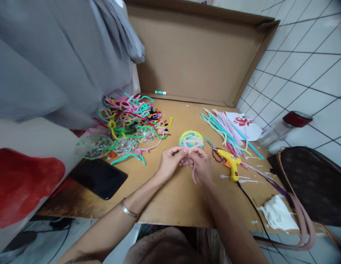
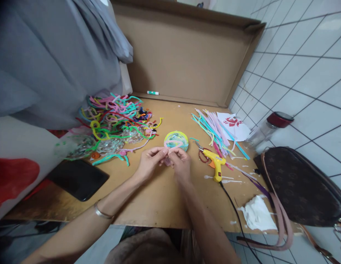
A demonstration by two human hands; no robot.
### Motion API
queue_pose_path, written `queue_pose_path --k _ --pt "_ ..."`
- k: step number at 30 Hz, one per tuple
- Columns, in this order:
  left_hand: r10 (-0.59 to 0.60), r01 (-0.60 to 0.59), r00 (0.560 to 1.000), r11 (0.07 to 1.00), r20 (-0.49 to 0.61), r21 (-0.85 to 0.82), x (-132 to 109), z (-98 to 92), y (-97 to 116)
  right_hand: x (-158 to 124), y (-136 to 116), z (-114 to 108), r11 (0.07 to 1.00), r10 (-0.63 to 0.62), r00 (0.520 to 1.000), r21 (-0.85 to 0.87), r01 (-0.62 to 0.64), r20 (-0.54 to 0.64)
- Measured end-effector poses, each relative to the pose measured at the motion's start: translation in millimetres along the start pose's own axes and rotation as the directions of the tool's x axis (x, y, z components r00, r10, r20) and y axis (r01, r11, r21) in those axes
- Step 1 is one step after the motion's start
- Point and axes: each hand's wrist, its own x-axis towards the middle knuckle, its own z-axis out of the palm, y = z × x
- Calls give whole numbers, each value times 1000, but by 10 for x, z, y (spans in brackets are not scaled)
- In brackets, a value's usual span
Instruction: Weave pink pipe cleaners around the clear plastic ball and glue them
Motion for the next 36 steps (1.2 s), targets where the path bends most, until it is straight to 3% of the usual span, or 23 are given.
queue_pose_path --k 10,18,28,36 --pt "22 -22 1000 1000 -12 -3 22 -22 11 -59 -167 104 987 159 986 22 -160 57" --pt "21 -22 999 1000 44 16 3 -22 46 -74 -198 113 998 67 996 8 -68 60" --pt "13 -13 996 1000 84 -1 28 -52 18 -82 -233 99 998 61 995 -16 -60 84" --pt "29 -29 1000 999 11 43 33 -50 33 -36 -175 21 995 49 997 -93 -43 64"
